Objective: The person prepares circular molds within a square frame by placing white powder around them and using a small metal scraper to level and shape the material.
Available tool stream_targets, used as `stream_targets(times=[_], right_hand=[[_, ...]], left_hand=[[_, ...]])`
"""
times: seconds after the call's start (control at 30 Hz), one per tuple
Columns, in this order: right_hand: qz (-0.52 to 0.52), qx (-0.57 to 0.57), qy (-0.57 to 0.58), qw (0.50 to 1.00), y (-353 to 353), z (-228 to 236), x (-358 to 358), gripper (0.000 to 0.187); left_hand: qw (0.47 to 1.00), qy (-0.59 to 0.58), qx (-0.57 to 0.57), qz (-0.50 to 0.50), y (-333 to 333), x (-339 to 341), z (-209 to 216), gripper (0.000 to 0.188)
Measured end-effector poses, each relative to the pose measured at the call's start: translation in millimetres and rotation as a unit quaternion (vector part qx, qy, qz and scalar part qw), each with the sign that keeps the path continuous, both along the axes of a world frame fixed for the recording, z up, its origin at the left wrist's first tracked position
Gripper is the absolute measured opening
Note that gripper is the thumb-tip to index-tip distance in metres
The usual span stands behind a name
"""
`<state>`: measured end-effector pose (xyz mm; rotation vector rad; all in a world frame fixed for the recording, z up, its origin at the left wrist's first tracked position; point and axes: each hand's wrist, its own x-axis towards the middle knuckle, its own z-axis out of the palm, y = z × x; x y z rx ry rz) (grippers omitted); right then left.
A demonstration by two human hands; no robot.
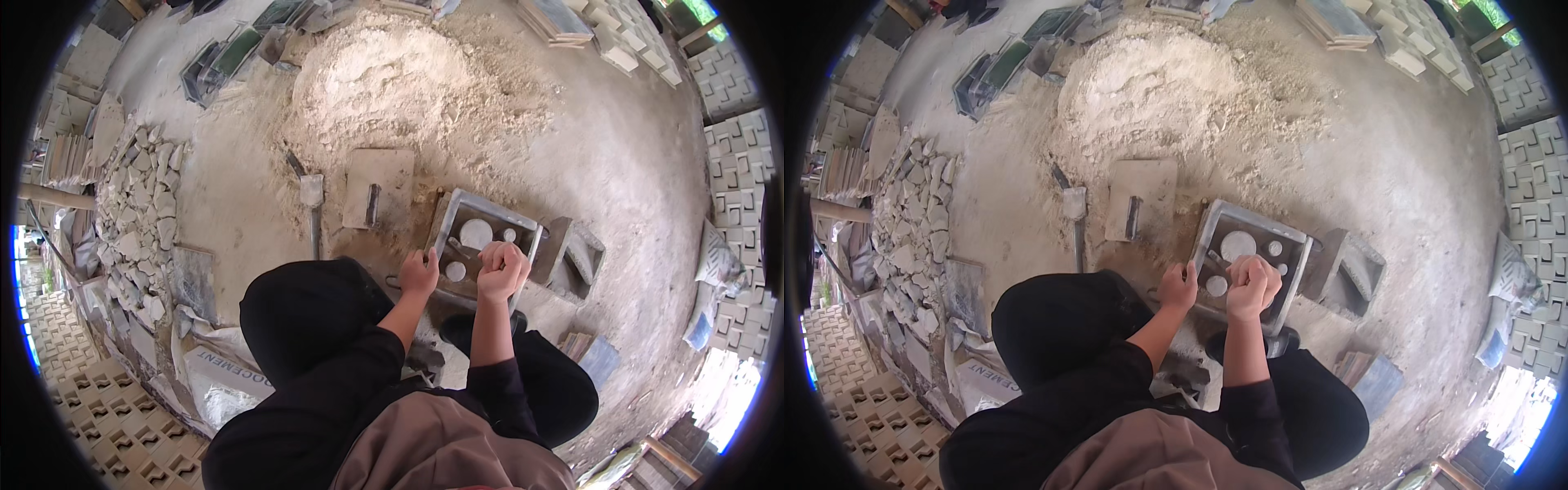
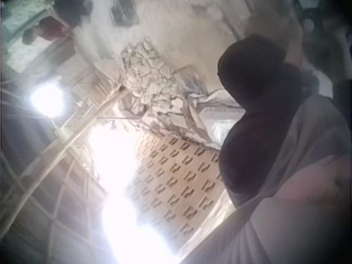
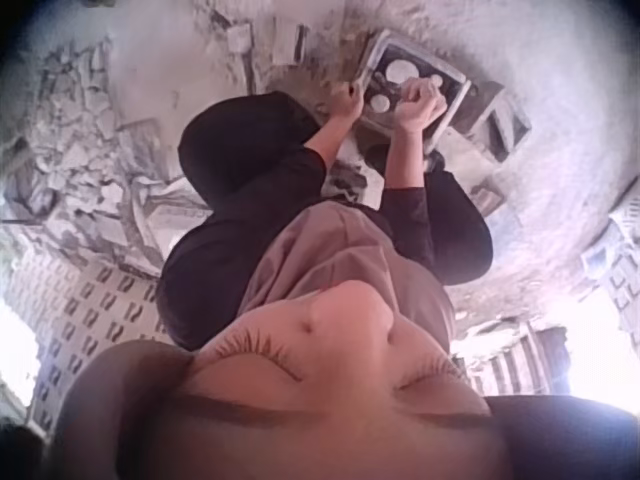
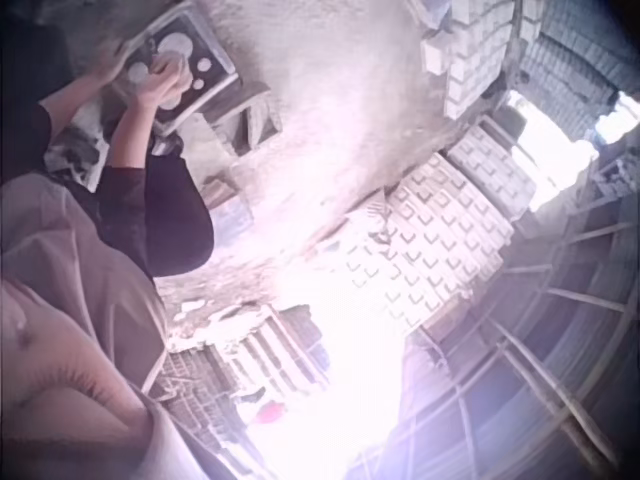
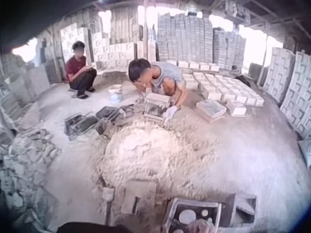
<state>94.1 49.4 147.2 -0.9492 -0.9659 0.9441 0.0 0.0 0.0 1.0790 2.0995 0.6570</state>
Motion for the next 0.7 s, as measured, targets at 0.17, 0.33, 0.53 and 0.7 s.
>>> stream_targets(times=[0.17,0.33,0.53,0.7], right_hand=[[-0.030,0.026,-0.067,0.997,-10,14,-4,0.035],[0.033,-0.069,-0.003,0.997,1,19,-4,0.032],[0.114,-0.010,-0.092,0.989,-4,14,6,0.036],[0.006,-0.002,0.026,1.000,-12,17,-5,0.033]], left_hand=[[1.000,0.002,-0.006,0.005,-9,2,0,0.040],[1.000,-0.004,-0.008,0.006,-5,2,3,0.041],[1.000,0.002,0.000,0.009,0,3,2,0.041],[1.000,0.002,-0.002,0.017,-6,-1,-1,0.042]])
